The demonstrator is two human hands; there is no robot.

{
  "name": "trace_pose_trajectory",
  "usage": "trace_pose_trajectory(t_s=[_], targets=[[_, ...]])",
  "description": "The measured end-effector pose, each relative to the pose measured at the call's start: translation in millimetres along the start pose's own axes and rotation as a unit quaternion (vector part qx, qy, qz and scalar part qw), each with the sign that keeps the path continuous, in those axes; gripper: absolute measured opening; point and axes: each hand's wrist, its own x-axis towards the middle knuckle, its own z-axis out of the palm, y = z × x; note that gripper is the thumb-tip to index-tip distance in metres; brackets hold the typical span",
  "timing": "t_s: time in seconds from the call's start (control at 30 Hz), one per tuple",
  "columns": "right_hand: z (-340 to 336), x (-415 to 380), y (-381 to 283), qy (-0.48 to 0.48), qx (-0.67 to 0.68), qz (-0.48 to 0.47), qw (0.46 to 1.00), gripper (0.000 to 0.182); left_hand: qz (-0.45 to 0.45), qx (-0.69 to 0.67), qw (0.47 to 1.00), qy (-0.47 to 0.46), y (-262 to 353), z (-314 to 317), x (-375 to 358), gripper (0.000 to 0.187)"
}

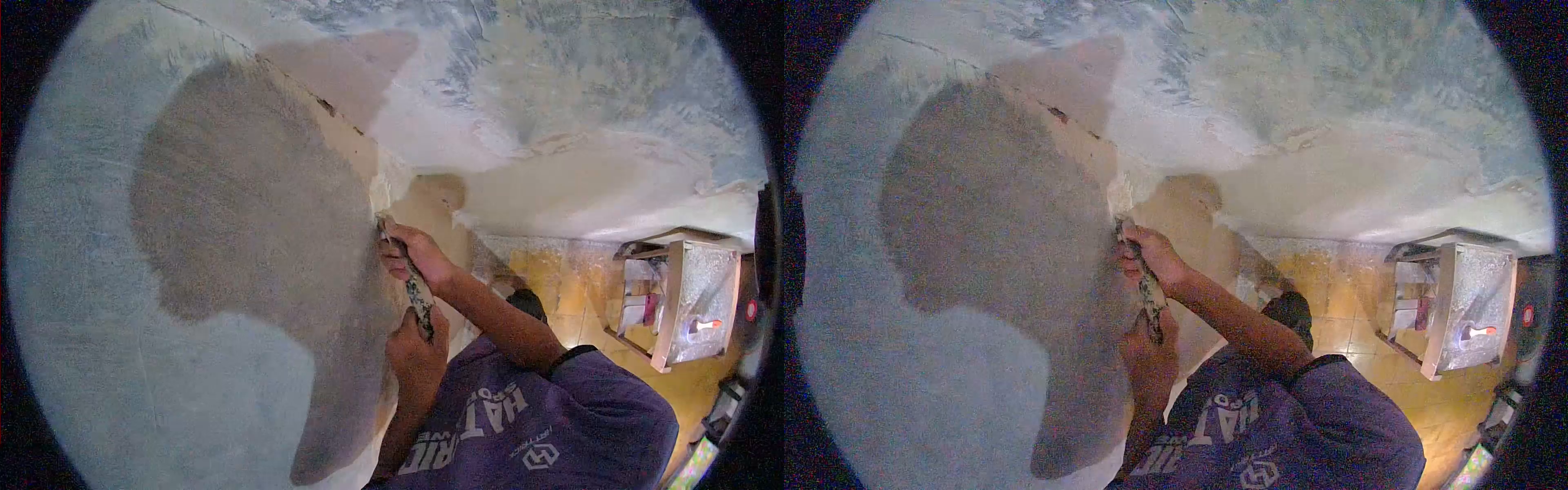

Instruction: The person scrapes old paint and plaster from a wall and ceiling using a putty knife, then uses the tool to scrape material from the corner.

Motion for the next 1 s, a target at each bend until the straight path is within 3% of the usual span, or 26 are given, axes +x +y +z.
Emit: trace_pose_trajectory(t_s=[0.1,0.37,0.5,0.6,0.7,0.8,0.9,1.0], targets=[[7,-2,-8,-0.002,-0.032,0.025,0.999,0.031,0.0,0.03,0.999,0.015,3,5,1,0.039],[24,-6,-23,0.023,-0.088,0.014,0.996,0.04,-0.08,-0.125,0.987,-0.065,-4,17,4,0.044],[21,-6,-21,0.028,-0.132,0.006,0.991,0.046,-0.014,-0.005,1.0,-0.028,4,17,7,0.045],[24,-8,-23,0.036,-0.136,0.03,0.99,0.048,-0.027,-0.055,0.998,-0.026,3,21,5,0.045],[22,0,-29,0.034,-0.123,0.032,0.991,0.048,-0.027,-0.014,0.998,-0.056,-3,23,11,0.045],[16,-6,-27,0.003,-0.143,0.051,0.988,0.049,0.01,-0.028,0.999,-0.034,-1,23,8,0.047],[17,-3,-22,0.038,-0.139,0.046,0.989,0.047,0.021,-0.029,0.999,0.009,2,22,6,0.049],[31,7,-37,0.091,-0.082,0.001,0.993,0.044,-0.026,-0.021,0.999,-0.04,-8,21,25,0.049]])
